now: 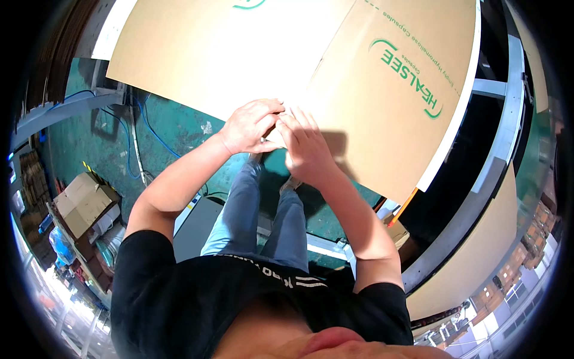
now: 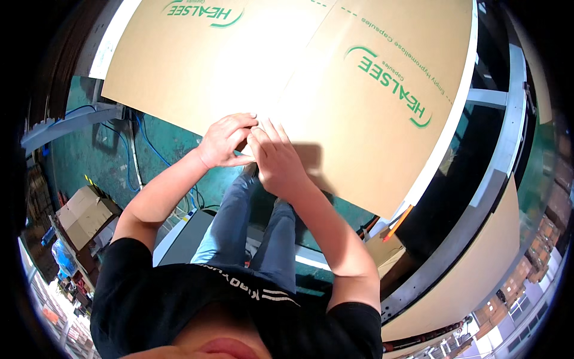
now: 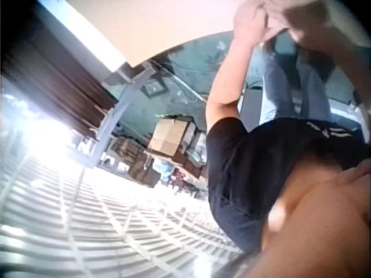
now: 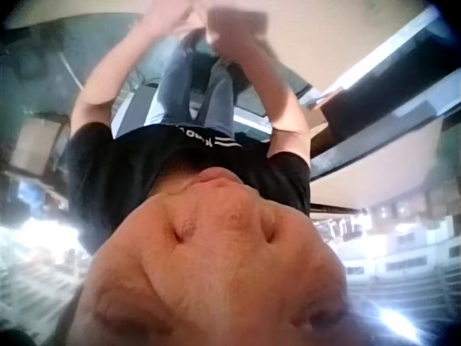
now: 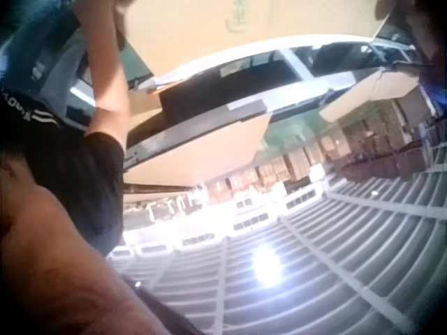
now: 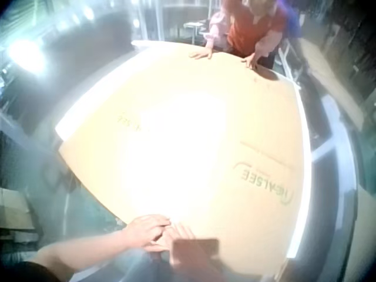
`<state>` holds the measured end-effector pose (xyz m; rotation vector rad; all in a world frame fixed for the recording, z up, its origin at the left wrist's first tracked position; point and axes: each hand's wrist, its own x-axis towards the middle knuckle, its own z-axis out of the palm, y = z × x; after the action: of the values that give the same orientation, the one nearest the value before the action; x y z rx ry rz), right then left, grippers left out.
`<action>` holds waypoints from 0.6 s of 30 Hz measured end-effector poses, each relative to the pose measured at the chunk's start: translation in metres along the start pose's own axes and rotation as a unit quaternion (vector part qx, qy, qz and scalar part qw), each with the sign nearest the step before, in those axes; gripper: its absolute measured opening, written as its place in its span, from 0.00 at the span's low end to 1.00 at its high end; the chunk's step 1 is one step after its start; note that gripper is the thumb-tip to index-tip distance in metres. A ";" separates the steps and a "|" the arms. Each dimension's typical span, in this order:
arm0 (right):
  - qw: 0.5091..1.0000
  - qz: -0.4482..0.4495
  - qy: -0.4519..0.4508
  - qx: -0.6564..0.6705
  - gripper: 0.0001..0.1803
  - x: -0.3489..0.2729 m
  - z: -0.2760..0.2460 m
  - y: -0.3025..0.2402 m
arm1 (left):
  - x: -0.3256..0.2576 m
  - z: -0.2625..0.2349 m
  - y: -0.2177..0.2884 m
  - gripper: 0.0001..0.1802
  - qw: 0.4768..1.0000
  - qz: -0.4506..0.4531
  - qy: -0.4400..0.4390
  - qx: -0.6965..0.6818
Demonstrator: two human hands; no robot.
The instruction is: The person folds flat cardboard sheets along pre-scored lines on a conveyor belt. They repeatedly pick up the sheets, crease the folds with their hands, and place them back onto the moving belt.
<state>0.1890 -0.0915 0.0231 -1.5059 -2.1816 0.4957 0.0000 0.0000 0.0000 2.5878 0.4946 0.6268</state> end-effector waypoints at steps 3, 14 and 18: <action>0.994 -0.065 -0.004 0.091 0.13 0.022 -0.017 0.007 | 0.001 0.001 0.001 0.28 0.999 -0.011 0.032 -0.006; 0.986 -0.100 0.032 0.133 0.05 0.019 0.005 0.018 | 0.000 0.007 -0.012 0.29 0.999 0.047 -0.003 0.027; 0.984 -0.110 0.020 0.139 0.07 0.014 0.010 0.014 | -0.001 -0.004 -0.005 0.30 0.999 0.035 -0.012 0.010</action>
<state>0.1896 -0.0737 0.0093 -1.1044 -2.1125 0.6582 -0.0042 0.0053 0.0007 2.6383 0.4071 0.6161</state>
